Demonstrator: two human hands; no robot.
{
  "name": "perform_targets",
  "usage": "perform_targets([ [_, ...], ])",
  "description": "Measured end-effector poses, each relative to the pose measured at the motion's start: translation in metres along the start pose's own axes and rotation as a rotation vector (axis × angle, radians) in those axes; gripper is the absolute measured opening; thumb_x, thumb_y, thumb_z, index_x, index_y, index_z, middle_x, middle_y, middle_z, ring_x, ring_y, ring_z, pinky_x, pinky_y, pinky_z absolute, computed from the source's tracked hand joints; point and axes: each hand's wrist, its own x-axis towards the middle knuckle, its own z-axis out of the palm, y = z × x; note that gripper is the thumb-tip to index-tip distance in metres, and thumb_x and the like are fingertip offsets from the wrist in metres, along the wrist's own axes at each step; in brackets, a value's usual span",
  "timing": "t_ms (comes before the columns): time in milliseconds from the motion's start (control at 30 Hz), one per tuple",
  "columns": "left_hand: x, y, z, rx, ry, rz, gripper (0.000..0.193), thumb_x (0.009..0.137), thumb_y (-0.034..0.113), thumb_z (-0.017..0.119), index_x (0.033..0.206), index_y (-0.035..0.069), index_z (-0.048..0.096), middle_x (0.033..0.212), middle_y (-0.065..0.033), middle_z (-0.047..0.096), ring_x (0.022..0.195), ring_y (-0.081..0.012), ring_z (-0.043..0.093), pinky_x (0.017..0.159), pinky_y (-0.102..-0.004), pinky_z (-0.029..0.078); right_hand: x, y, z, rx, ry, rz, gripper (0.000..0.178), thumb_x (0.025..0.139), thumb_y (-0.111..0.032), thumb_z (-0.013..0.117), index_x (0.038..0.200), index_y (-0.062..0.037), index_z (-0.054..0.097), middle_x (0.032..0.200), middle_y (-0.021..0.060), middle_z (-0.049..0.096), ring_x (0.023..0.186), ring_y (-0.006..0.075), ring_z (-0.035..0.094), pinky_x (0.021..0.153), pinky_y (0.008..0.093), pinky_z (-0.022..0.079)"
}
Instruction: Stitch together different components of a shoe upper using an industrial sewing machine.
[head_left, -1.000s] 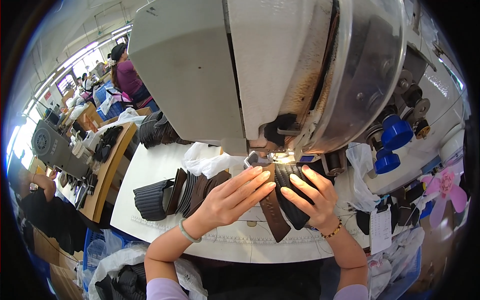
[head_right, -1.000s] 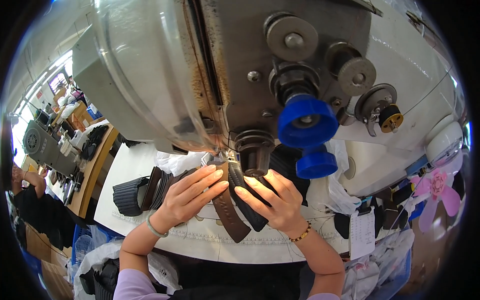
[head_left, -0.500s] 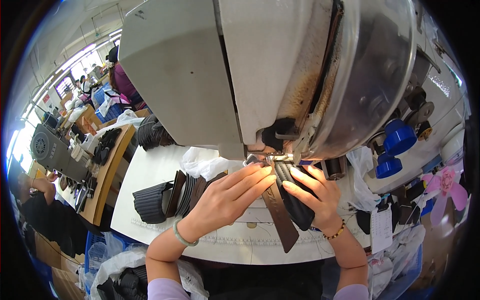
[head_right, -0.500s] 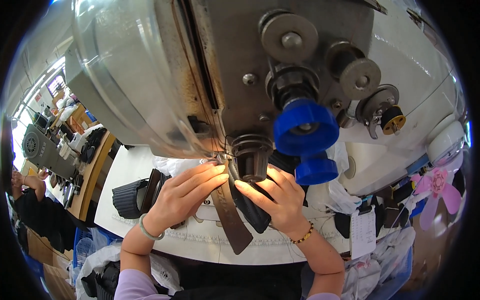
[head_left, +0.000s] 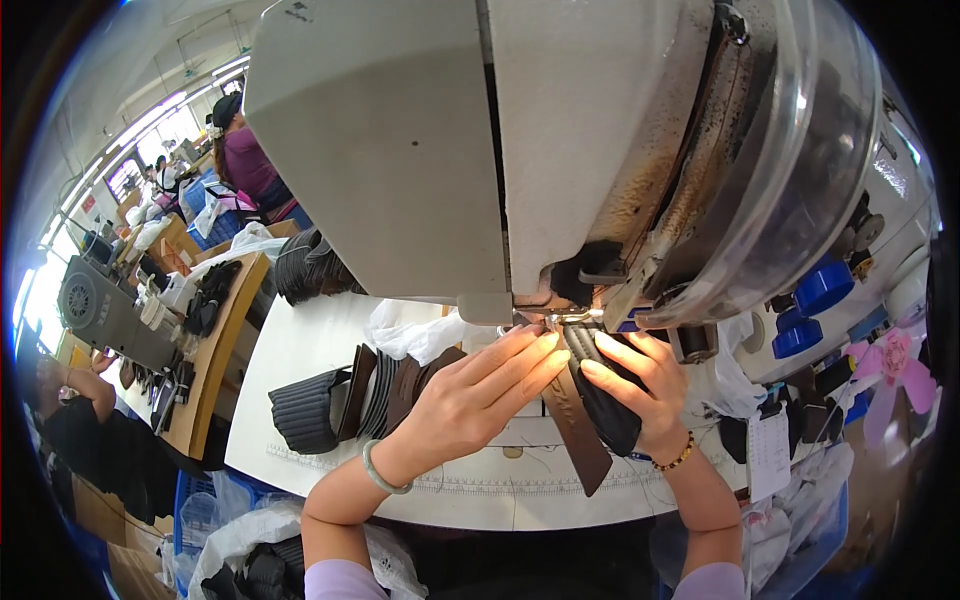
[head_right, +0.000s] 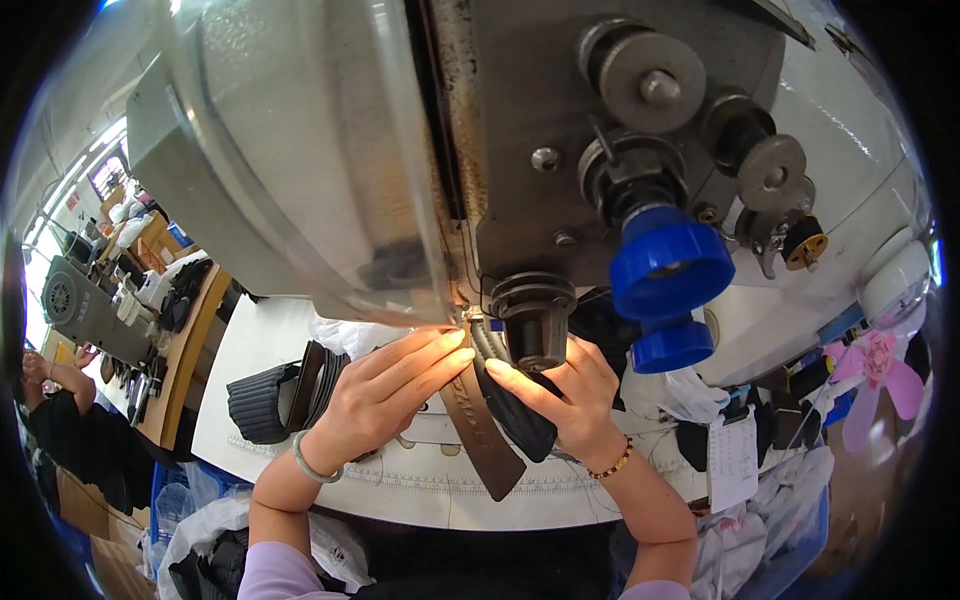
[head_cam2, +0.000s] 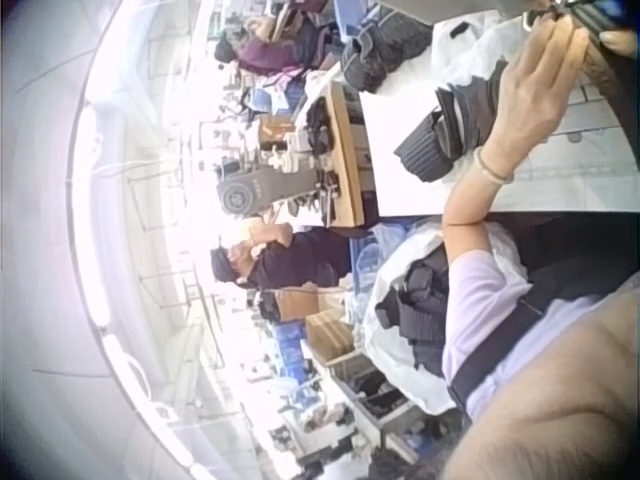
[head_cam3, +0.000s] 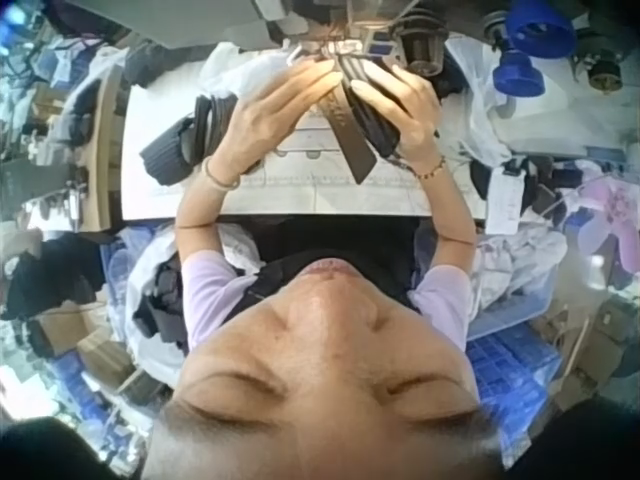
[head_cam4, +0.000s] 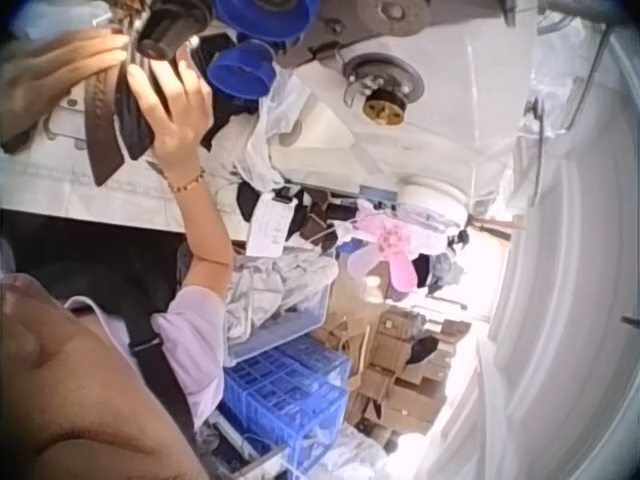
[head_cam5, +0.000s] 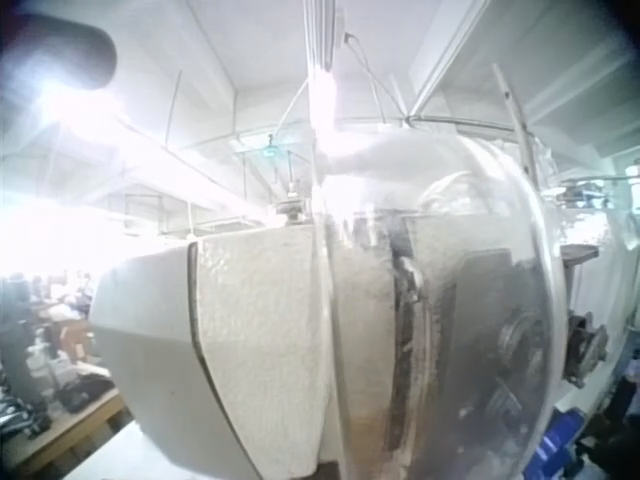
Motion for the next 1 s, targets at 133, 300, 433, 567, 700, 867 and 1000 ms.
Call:
perform_targets([
  [133, -0.003, -0.005, -0.002, 0.026, -0.025, 0.037, 0.043, 0.073, 0.003, 0.060, 0.116, -0.001, 0.063, 0.117, -0.0115, 0.063, 0.110, -0.0267, 0.061, 0.089, -0.0344, 0.055, -0.003, -0.001, 0.001, -0.032, 0.007, -0.027, 0.037, 0.064, -0.018, 0.073, 0.100, -0.0217, 0.074, 0.088, -0.0025, 0.062, 0.088, 0.0190, 0.061, 0.074, 0.0315, 0.049],
  [300, -0.002, -0.004, -0.004, 0.002, -0.067, 0.038, 0.043, 0.077, 0.004, 0.060, 0.119, -0.001, 0.062, 0.120, -0.0104, 0.061, 0.114, -0.0256, 0.059, 0.090, -0.0333, 0.055, -0.004, 0.000, 0.001, -0.035, 0.023, -0.028, 0.035, 0.064, -0.018, 0.073, 0.099, -0.0212, 0.075, 0.087, -0.0025, 0.061, 0.088, 0.0187, 0.061, 0.074, 0.0314, 0.050],
  [433, -0.001, -0.004, -0.002, 0.020, -0.075, 0.047, 0.043, 0.077, 0.004, 0.060, 0.120, 0.000, 0.061, 0.120, -0.0102, 0.061, 0.113, -0.0255, 0.059, 0.090, -0.0333, 0.056, -0.004, 0.000, 0.000, -0.042, 0.031, -0.030, 0.033, 0.065, -0.017, 0.072, 0.098, -0.0213, 0.075, 0.087, -0.0022, 0.062, 0.088, 0.0189, 0.061, 0.075, 0.0314, 0.050],
  [567, 0.000, -0.003, -0.006, 0.009, -0.109, 0.024, 0.045, 0.075, 0.003, 0.061, 0.119, -0.001, 0.061, 0.115, -0.0102, 0.059, 0.114, -0.0267, 0.058, 0.089, -0.0339, 0.056, 0.000, -0.001, -0.004, -0.043, -0.006, -0.027, 0.032, 0.066, -0.017, 0.072, 0.098, -0.0213, 0.075, 0.090, -0.0015, 0.063, 0.090, 0.0194, 0.061, 0.076, 0.0315, 0.050],
  [700, -0.006, -0.006, -0.003, 0.012, -0.077, 0.022, 0.047, 0.071, 0.002, 0.062, 0.119, -0.002, 0.061, 0.110, -0.0107, 0.058, 0.113, -0.0277, 0.058, 0.088, -0.0342, 0.056, 0.002, -0.004, -0.007, -0.034, -0.114, -0.012, 0.030, 0.069, -0.018, 0.071, 0.098, -0.0218, 0.074, 0.094, 0.0003, 0.065, 0.092, 0.0201, 0.061, 0.078, 0.0322, 0.049],
  [867, -0.006, -0.006, -0.001, -0.026, -0.068, -0.005, 0.050, 0.066, 0.000, 0.062, 0.115, -0.004, 0.062, 0.108, -0.0112, 0.058, 0.110, -0.0286, 0.059, 0.086, -0.0355, 0.057, 0.004, 0.000, -0.004, -0.022, -0.084, -0.012, 0.031, 0.069, -0.017, 0.071, 0.099, -0.0222, 0.073, 0.093, 0.0004, 0.066, 0.089, 0.0189, 0.061, 0.077, 0.0321, 0.048],
  [1000, -0.007, -0.006, 0.005, -0.048, -0.005, -0.001, 0.048, 0.064, -0.001, 0.065, 0.112, -0.004, 0.063, 0.105, -0.0106, 0.058, 0.109, -0.0280, 0.061, 0.085, -0.0351, 0.057, 0.006, 0.001, -0.004, -0.012, -0.064, -0.020, 0.030, 0.068, -0.016, 0.072, 0.098, -0.0214, 0.073, 0.093, 0.0009, 0.066, 0.084, 0.0189, 0.062, 0.073, 0.0318, 0.047],
])
